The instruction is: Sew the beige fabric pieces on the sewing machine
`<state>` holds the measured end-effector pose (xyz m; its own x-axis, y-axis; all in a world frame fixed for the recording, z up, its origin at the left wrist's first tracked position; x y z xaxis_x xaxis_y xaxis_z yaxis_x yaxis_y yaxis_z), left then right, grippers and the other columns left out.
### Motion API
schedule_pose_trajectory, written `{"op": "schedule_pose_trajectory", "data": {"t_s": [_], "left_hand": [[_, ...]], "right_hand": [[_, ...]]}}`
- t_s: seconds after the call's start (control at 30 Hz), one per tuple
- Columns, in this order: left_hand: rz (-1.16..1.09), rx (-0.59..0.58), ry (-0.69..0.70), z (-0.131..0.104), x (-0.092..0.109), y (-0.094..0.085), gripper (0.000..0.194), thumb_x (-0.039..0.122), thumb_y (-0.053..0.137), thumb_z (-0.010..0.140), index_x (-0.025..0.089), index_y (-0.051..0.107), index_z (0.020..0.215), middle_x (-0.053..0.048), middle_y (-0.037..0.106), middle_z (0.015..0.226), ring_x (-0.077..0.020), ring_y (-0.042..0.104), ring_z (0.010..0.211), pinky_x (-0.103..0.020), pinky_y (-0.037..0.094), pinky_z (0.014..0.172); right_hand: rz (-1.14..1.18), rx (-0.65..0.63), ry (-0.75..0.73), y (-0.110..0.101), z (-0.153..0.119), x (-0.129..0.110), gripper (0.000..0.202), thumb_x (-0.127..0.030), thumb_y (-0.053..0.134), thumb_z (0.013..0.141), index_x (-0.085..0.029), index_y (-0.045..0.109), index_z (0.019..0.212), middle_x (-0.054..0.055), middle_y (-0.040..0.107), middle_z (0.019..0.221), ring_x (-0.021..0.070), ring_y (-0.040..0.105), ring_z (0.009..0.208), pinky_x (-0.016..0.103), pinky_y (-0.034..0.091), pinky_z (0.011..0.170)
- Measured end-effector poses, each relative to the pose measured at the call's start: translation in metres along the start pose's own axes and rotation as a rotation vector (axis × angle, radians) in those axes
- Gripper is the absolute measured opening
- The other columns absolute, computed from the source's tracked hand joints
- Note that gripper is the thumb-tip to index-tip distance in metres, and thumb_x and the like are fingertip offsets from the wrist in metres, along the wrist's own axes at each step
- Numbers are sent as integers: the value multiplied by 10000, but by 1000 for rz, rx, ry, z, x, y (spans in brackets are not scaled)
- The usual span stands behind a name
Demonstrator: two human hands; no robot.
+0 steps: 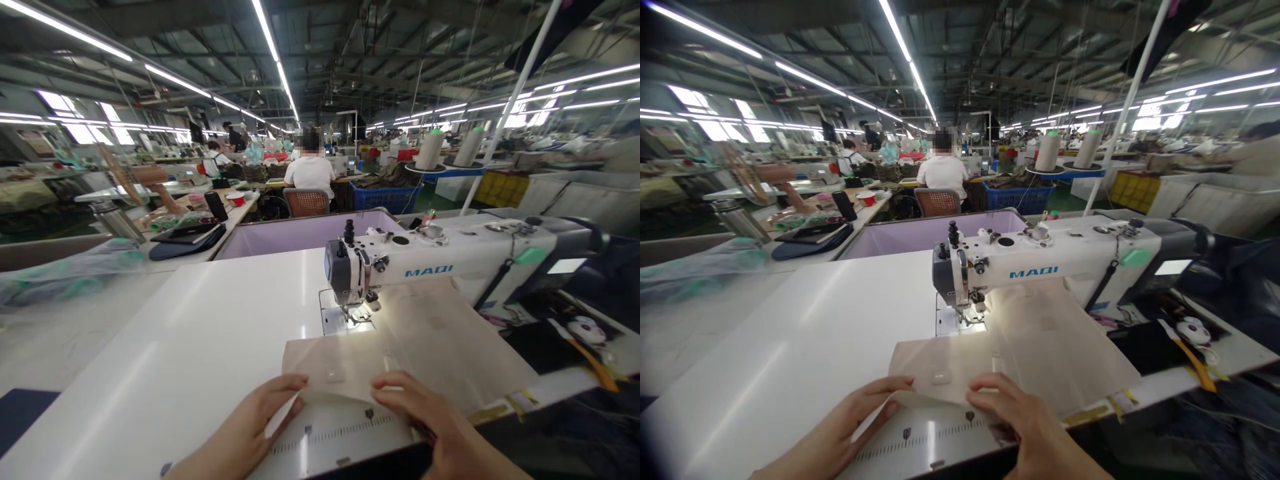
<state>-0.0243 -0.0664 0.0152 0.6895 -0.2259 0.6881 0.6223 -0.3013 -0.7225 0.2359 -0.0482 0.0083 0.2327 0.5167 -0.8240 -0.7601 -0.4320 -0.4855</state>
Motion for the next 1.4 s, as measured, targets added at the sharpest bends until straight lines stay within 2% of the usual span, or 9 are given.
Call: {"op": "schedule_pose_trajectory", "data": {"t_s": [0.07,0.13,0.2,0.33,0.43,0.53,0.63,1.1,1.4], "left_hand": [[-32,11,-7,2,2,-6,357,463,449,1014,321,716,1204,-33,637,1359,-239,582,1269,-391,405,1151],[-67,8,-2,5,5,-9,344,474,480,1000,324,721,1195,-29,642,1348,-241,579,1266,-378,403,1149],[-98,-9,-34,9,4,-11,361,493,475,998,314,731,1180,-33,644,1343,-249,581,1255,-379,400,1147],[-143,-11,-139,20,0,-17,443,531,406,1012,260,738,1127,-50,677,1253,-266,607,1178,-387,438,1096],[-99,100,-188,30,-4,-22,451,503,376,1010,221,726,972,-62,686,1067,-260,646,1028,-365,501,976],[15,160,-211,37,-10,-19,333,341,401,960,206,685,852,-66,639,967,-244,649,922,-356,516,877],[109,205,-234,37,-15,-13,256,234,406,885,203,654,830,-70,618,941,-241,644,890,-369,509,840],[101,494,-363,16,-24,-15,339,413,406,940,251,435,644,-25,559,711,-231,585,685,-362,496,664],[-67,597,-512,1,-34,-4,200,432,426,970,251,498,923,-6,646,791,-237,651,717,-342,501,653]], "right_hand": [[-89,-12,64,-2,-1,4,573,-392,863,721,-286,659,1245,89,641,1290,268,646,1109,291,518,880],[-147,41,126,-6,5,8,183,-287,742,841,-256,716,1020,79,657,1216,201,682,927,268,525,790],[-143,93,127,-10,15,8,40,-256,680,872,-237,705,847,74,641,1196,160,658,816,261,515,733],[12,170,139,-12,41,16,152,-330,669,843,-218,661,740,92,661,1156,217,648,957,304,514,817],[93,286,426,-7,48,46,211,-414,641,799,-211,607,750,69,719,865,254,682,826,338,537,738],[146,431,590,1,43,64,318,-432,642,792,-210,586,1012,36,729,800,251,704,775,341,547,712],[156,503,563,7,36,63,358,-428,642,792,-229,521,1065,20,721,787,232,712,747,322,551,696],[-72,468,508,2,20,73,270,-461,620,797,-265,452,720,-46,556,620,168,582,589,265,481,567],[-51,347,422,10,26,59,304,-481,574,878,-254,773,835,27,701,783,222,669,755,273,510,676]]}}
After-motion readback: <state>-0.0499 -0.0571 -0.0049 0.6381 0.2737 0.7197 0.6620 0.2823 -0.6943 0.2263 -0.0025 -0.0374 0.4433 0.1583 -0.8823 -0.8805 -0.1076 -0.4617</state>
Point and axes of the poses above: each hand's wrist, its own z-axis towards the middle knuckle, its own y-axis out of the palm, x = y × z, the point moved 7 cm from there along z, towards the middle knuckle
